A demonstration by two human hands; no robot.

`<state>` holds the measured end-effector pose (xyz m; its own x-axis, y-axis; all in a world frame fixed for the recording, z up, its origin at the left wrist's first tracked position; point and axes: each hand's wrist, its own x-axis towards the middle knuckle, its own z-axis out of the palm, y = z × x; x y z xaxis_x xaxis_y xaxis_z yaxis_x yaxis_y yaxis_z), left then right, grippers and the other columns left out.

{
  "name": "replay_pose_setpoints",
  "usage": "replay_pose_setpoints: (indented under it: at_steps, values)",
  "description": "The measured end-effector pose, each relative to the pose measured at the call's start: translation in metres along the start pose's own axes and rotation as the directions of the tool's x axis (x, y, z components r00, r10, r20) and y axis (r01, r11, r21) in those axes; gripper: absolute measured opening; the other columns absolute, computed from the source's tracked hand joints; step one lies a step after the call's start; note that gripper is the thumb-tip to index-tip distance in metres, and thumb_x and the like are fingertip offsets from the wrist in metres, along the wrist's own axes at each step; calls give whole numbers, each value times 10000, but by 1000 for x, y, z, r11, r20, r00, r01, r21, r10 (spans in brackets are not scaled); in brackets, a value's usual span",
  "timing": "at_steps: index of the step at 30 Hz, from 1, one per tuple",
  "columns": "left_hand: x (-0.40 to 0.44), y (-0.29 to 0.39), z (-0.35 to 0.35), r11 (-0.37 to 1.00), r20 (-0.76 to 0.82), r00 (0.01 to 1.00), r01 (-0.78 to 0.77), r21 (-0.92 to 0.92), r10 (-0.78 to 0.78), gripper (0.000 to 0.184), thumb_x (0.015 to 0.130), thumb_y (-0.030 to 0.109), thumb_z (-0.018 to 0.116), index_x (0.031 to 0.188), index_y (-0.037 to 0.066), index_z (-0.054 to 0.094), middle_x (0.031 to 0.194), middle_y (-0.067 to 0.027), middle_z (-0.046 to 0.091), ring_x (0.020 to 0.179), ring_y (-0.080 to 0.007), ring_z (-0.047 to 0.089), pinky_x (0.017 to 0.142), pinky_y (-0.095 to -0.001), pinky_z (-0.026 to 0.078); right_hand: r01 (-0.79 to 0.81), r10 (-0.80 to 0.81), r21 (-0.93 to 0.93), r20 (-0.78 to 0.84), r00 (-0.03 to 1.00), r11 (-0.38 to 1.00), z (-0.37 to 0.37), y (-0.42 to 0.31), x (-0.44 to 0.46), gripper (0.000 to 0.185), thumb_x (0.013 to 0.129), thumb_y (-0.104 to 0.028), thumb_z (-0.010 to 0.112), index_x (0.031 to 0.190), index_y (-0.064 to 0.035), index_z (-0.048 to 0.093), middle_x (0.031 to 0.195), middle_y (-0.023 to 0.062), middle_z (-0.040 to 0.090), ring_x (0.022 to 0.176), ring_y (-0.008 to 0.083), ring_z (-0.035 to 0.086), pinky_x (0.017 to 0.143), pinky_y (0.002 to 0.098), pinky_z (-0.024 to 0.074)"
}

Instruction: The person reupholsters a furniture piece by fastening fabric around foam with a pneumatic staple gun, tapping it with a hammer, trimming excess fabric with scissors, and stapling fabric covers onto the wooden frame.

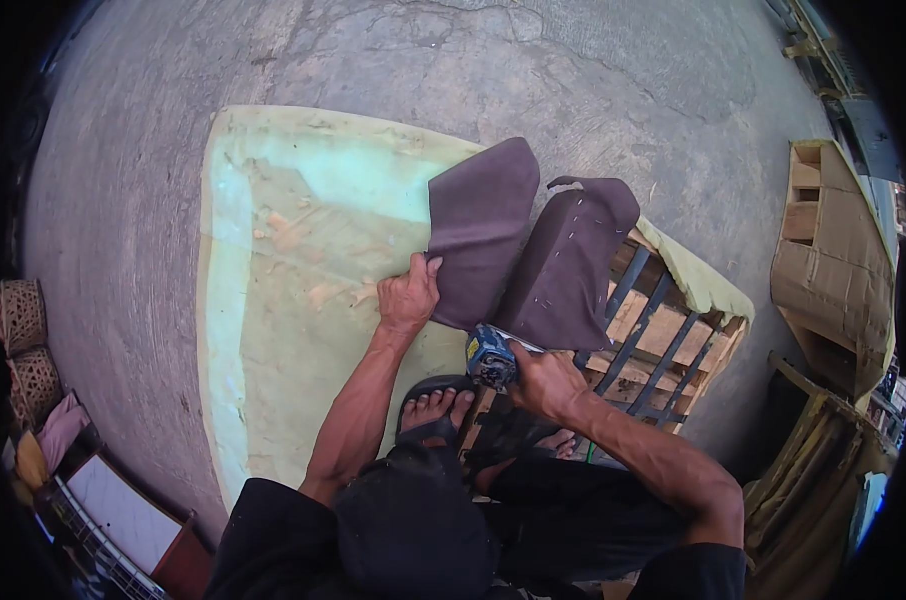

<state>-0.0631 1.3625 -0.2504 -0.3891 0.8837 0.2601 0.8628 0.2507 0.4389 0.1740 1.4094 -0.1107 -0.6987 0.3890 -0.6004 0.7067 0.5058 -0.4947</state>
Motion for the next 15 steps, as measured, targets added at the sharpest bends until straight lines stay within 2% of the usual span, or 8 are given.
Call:
replay_pose_setpoints:
  at_steps: [3, 5, 10, 12, 15]
  values:
    - [3, 2, -3, 997, 34, 998, 53, -58, -51, 284, 976, 272, 601, 777, 89, 512, 485, -118, 552, 427, -338, 578, 429, -464, 441, 3, -4, -16, -48, 999, 1000, 0, 1, 13, 569, 800, -246, 679, 1284, -3, 505, 743, 273, 666, 746, 455, 672, 733, 522, 539]
    - [8, -1, -6, 995, 37, 998, 49, -88, -46, 281, 974, 262, 603, 774, 88, 510, 485, -119, 550, 430, -343, 577, 430, -463, 444, -37, 38, -30, 38, 999, 999, -7, -3, 18, 457, 824, -214, 657, 1209, -8, 521, 767, 271, 675, 747, 473, 667, 742, 533, 540]
    - [5, 1, -5, 991, 43, 999, 30, -133, -25, 230, 983, 206, 594, 824, 59, 518, 455, -130, 503, 415, -348, 558, 408, -449, 409, -62, 64, -37, 53, 997, 997, -5, -11, 18, 432, 840, -207, 625, 1196, 15, 518, 759, 279, 672, 745, 478, 666, 755, 536, 535]
    - [6, 0, -6, 989, 55, 997, 57, -135, -50, 268, 969, 239, 611, 773, 85, 512, 474, -120, 536, 433, -361, 566, 433, -467, 446, -75, 77, -35, 56, 995, 997, -2, -11, 19, 430, 846, -204, 611, 1197, 24, 515, 760, 279, 672, 747, 478, 667, 763, 535, 534]
    - [8, 2, -9, 986, 73, 996, 65, -151, -54, 260, 969, 239, 612, 779, 88, 518, 465, -119, 531, 433, -359, 570, 435, -468, 449, -104, 108, -58, 71, 992, 993, 0, -10, 19, 412, 852, -200, 589, 1186, 28, 512, 759, 277, 674, 754, 478, 670, 771, 536, 531]
